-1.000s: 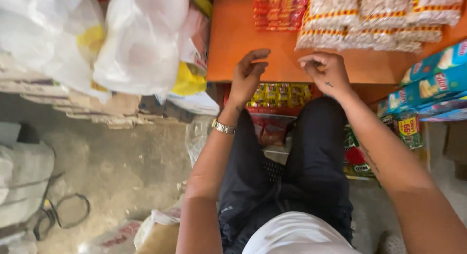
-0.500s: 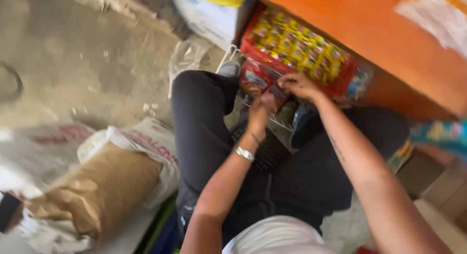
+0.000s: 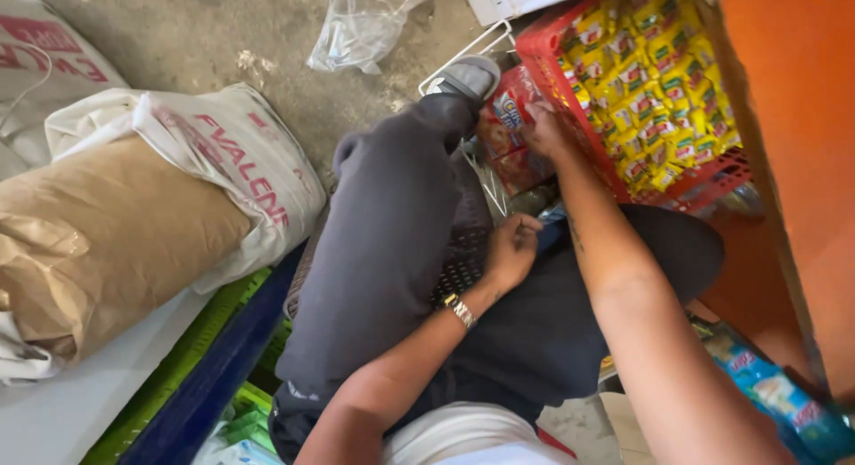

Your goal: The person is stocking and organizing packets of seasoning and snacks on a low shelf in a grocery store.

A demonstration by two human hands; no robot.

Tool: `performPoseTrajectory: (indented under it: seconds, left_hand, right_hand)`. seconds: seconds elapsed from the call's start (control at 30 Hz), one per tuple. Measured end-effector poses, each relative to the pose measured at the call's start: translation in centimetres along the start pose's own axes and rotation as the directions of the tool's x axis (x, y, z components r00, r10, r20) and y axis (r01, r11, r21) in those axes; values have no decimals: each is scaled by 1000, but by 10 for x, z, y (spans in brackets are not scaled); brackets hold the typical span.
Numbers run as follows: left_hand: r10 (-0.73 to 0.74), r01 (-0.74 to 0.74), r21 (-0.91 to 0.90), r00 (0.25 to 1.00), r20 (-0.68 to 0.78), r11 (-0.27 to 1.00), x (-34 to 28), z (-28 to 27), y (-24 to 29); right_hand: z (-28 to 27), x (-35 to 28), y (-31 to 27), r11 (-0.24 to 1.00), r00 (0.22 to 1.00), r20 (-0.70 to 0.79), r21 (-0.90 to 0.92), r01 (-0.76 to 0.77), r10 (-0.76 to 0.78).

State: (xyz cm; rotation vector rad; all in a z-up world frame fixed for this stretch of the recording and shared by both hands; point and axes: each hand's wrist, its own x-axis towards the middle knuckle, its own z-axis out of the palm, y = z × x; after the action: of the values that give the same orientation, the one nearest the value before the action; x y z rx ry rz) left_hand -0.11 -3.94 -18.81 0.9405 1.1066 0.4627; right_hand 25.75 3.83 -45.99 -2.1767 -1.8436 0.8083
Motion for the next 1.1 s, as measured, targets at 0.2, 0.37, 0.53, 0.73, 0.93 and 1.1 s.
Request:
performPoseTrajectory:
  seconds: [0.2, 0.37, 0.53, 0.73, 0.93, 1.1]
  left_hand:
    - [47, -47, 33, 999, -2, 998, 1, -10, 5]
    - [-42, 43, -19, 999, 16, 999, 1, -16, 15]
    - [-82, 82, -7, 996, 16, 997, 4, -16, 25]
    - [-85, 85, -5, 995, 45, 996, 4, -20, 27]
    - [-154, 161, -58, 983, 101, 985, 11, -27, 31]
    - [-198, 203, -37, 974, 114, 978, 13, -25, 34]
  right_hand:
    - [59, 30, 26, 999, 960, -276, 12, -49, 50]
    - [44, 35, -7, 814, 860, -123, 412, -409, 494]
    - [86, 34, 22, 812, 802, -155, 209, -545, 577]
    - [85, 19, 30, 908, 892, -181, 143, -394, 415]
    - [25, 20, -48, 782, 749, 308, 26, -623, 587]
    - [11, -6, -87, 834, 767, 334, -144, -533, 548]
